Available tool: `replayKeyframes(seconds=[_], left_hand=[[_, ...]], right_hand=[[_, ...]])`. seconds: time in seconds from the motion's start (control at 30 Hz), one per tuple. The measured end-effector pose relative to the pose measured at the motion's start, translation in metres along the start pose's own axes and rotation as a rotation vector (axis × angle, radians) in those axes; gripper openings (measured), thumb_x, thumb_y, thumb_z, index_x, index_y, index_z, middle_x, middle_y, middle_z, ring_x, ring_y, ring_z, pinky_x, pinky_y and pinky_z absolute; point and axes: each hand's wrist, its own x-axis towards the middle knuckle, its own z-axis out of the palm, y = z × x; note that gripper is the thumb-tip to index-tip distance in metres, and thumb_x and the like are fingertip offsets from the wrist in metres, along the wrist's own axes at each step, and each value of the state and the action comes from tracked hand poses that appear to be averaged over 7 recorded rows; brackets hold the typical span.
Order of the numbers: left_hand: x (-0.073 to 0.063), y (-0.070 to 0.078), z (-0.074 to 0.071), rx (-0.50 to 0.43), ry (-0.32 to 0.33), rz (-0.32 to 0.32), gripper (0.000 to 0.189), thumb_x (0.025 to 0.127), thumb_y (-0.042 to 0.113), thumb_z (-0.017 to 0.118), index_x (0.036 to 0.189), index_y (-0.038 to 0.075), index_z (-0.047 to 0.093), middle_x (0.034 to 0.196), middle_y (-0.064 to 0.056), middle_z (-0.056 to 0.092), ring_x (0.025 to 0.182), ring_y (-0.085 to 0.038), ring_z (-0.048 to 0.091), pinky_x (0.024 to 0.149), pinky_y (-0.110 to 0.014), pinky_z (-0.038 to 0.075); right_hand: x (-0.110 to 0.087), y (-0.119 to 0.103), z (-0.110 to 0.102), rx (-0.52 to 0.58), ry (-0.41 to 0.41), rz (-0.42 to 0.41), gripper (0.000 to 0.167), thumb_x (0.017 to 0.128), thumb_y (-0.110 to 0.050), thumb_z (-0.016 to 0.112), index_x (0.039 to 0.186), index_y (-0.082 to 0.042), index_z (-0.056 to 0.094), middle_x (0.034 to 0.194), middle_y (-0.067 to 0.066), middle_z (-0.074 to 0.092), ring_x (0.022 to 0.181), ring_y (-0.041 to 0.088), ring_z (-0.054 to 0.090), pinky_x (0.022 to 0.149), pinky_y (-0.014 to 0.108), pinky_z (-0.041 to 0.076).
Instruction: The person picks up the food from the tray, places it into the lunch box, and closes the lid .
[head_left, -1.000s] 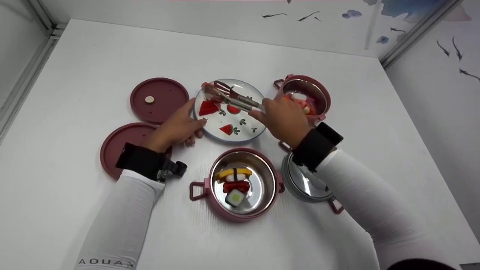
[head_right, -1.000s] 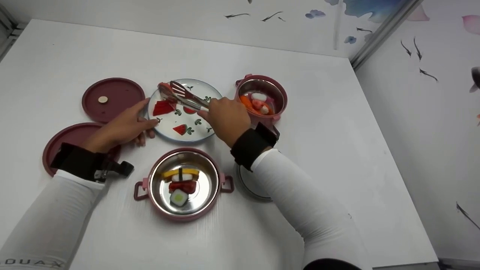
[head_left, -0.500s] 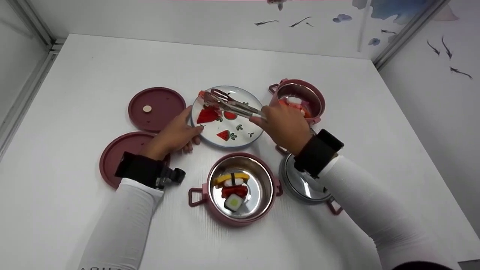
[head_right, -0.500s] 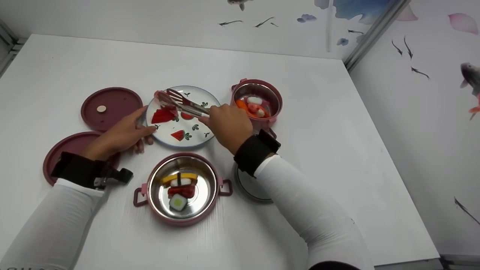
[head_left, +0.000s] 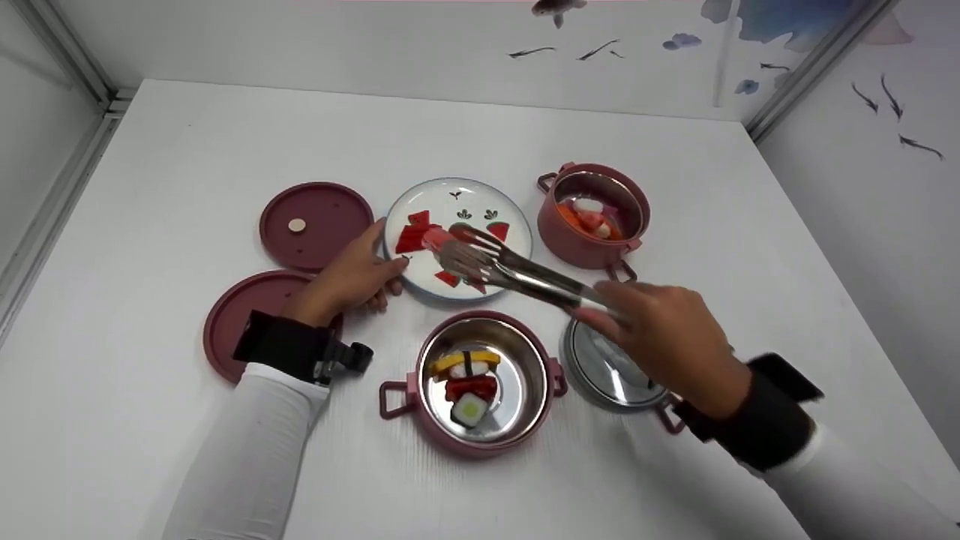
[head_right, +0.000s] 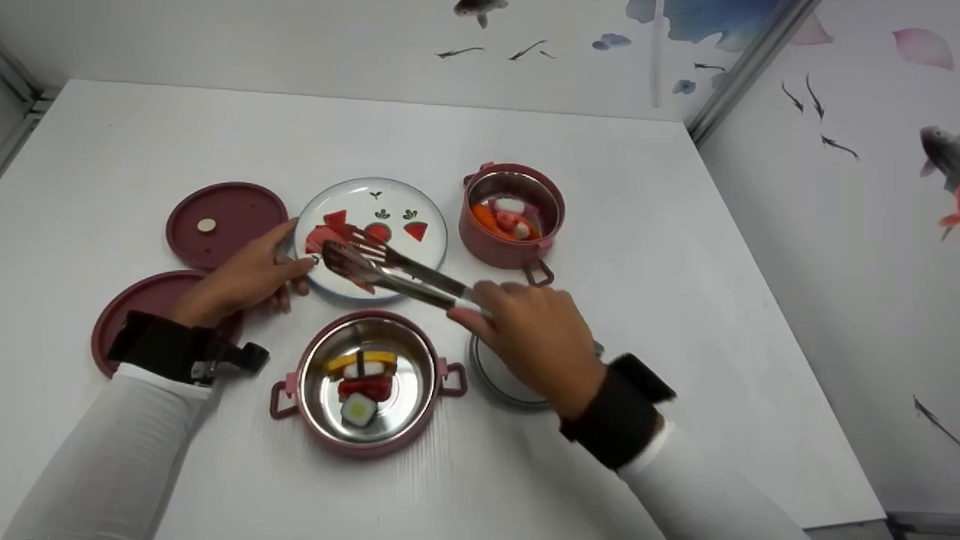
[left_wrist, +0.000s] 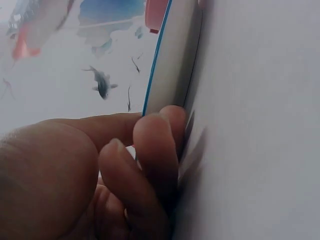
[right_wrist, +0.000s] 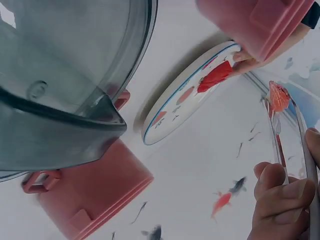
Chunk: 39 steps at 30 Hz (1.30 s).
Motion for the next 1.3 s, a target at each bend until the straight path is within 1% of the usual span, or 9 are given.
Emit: replayKeyframes(seconds=[0.13, 0.23, 0.4, 0.53, 0.8, 0.93, 1.03, 1.17, 1.3], left_hand=[[0.001, 0.004, 0.001, 0.014, -0.007, -0.005, 0.081, 0.102, 0.026, 0.056, 0.163, 0.022, 0.002, 0.073, -0.008, 0.066, 0.046, -0.014, 0.056, 0.046, -0.029, 0.051], [0.001, 0.003, 0.001, 0.023, -0.005, -0.018, 0.081, 0.102, 0.027, 0.056, 0.163, 0.022, 0.002, 0.074, -0.007, 0.066, 0.047, -0.014, 0.056, 0.046, -0.028, 0.051], [-0.002, -0.006, 0.001, 0.026, 0.008, -0.054, 0.079, 0.102, 0.027, 0.057, 0.162, 0.025, 0.005, 0.076, -0.009, 0.067, 0.047, -0.016, 0.057, 0.046, -0.029, 0.051], [-0.002, -0.007, 0.001, 0.024, 0.013, -0.051, 0.079, 0.101, 0.027, 0.057, 0.162, 0.028, 0.007, 0.077, -0.010, 0.067, 0.048, -0.016, 0.058, 0.047, -0.029, 0.051], [0.000, -0.001, 0.002, 0.032, -0.001, -0.047, 0.077, 0.102, 0.025, 0.057, 0.162, 0.029, 0.008, 0.076, -0.010, 0.066, 0.047, -0.016, 0.057, 0.047, -0.030, 0.052], [-0.001, -0.001, 0.001, 0.029, 0.004, -0.048, 0.076, 0.103, 0.024, 0.055, 0.162, 0.028, 0.007, 0.075, -0.009, 0.066, 0.047, -0.017, 0.056, 0.047, -0.030, 0.052], [-0.001, -0.002, 0.001, 0.020, 0.009, -0.049, 0.076, 0.103, 0.023, 0.055, 0.162, 0.027, 0.008, 0.075, -0.009, 0.066, 0.047, -0.017, 0.057, 0.046, -0.030, 0.052], [-0.002, -0.002, 0.001, 0.016, 0.012, -0.043, 0.077, 0.103, 0.023, 0.055, 0.162, 0.026, 0.007, 0.075, -0.009, 0.066, 0.047, -0.016, 0.057, 0.046, -0.029, 0.051], [-0.002, -0.001, 0.000, 0.027, 0.012, -0.035, 0.078, 0.102, 0.026, 0.055, 0.162, 0.025, 0.006, 0.075, -0.008, 0.066, 0.047, -0.015, 0.056, 0.046, -0.028, 0.050]], right_hand=[[-0.049, -0.005, -0.014, -0.007, 0.098, -0.042, 0.028, 0.076, -0.023, 0.088, 0.098, -0.012, 0.075, 0.075, -0.003, 0.072, 0.056, 0.000, 0.059, 0.052, 0.018, 0.051], [-0.075, -0.009, -0.016, 0.001, 0.110, -0.033, 0.032, 0.070, -0.022, 0.091, 0.097, -0.014, 0.076, 0.073, -0.007, 0.071, 0.055, -0.004, 0.055, 0.050, 0.014, 0.047], [-0.095, -0.011, -0.010, 0.006, 0.103, -0.026, 0.032, 0.068, -0.024, 0.091, 0.094, -0.017, 0.074, 0.070, -0.012, 0.068, 0.055, -0.006, 0.052, 0.050, 0.011, 0.044], [-0.102, -0.011, -0.009, 0.007, 0.130, -0.043, 0.033, 0.067, -0.024, 0.092, 0.093, -0.019, 0.072, 0.068, -0.014, 0.064, 0.053, -0.007, 0.048, 0.048, 0.010, 0.040], [-0.108, -0.010, -0.010, -0.105, 0.126, -0.029, 0.039, 0.067, -0.034, 0.091, 0.096, -0.017, 0.073, 0.070, -0.007, 0.070, 0.049, -0.004, 0.052, 0.045, 0.011, 0.041], [-0.102, -0.010, -0.010, -0.126, 0.132, -0.028, 0.042, 0.065, -0.034, 0.092, 0.097, -0.014, 0.074, 0.073, -0.002, 0.073, 0.049, -0.001, 0.056, 0.045, 0.014, 0.044], [-0.094, -0.008, -0.010, -0.116, 0.151, -0.042, 0.043, 0.064, -0.033, 0.093, 0.097, -0.012, 0.075, 0.074, 0.000, 0.074, 0.050, 0.002, 0.059, 0.045, 0.016, 0.047], [-0.079, -0.005, -0.009, -0.112, 0.158, -0.063, 0.040, 0.074, -0.041, 0.086, 0.099, -0.011, 0.076, 0.079, 0.002, 0.076, 0.051, 0.006, 0.062, 0.045, 0.021, 0.049], [-0.054, -0.002, -0.008, -0.123, 0.095, -0.049, 0.042, 0.078, -0.043, 0.083, 0.103, -0.009, 0.076, 0.079, 0.005, 0.076, 0.051, 0.009, 0.063, 0.045, 0.022, 0.050]])
